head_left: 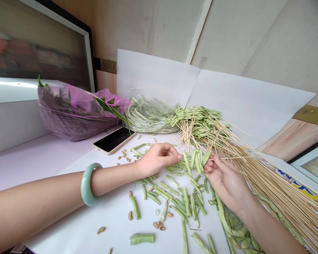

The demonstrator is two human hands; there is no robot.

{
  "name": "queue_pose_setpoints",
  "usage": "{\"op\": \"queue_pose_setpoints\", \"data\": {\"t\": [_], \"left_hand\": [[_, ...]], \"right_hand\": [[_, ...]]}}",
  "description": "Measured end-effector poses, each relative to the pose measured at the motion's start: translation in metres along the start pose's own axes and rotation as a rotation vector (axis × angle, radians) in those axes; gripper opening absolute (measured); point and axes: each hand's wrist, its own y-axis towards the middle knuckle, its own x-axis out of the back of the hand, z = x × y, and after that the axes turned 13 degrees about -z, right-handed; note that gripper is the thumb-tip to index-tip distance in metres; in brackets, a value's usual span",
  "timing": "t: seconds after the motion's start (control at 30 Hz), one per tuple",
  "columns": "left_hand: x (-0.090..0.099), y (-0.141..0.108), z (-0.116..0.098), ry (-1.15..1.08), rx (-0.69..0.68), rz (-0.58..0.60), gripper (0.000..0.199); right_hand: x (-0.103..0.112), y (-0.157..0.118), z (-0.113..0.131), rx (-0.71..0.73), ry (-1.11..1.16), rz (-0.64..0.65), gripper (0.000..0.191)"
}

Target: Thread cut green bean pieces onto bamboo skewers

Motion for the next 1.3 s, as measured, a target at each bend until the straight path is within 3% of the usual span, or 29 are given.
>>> {"op": "queue_pose_setpoints", "data": {"t": [0.17,0.3,0.63,1.0,1.3], "left_hand": [[-0.007,-0.006,-0.001,-0.230,0.078,-0.024,0.038],[-0.006,-0.010,-0.005,-0.192,0.056,-0.113,0.035],[-0.002,-0.007,0.003,-0.065,0.032,-0.172,0.030],[-0.006,-0.010,-0.002,-0.138,0.046,-0.127,0.028],[-0.005,-0.007,0.000,-0.311,0.235,-0.124,0.030]], "right_hand": [[-0.007,-0.010,0.000,-0.092,0.071,-0.001,0.026],[-0.011,-0.015,-0.001,-0.066,0.082,0.030,0.029],[-0.004,-0.016,-0.003,0.027,-0.029,0.158,0.027],[-0.010,-0.019,0.002,0.085,-0.034,0.127,0.030],[-0.006,-0.015,0.001,0.138,-0.056,0.162,0.022]]}}
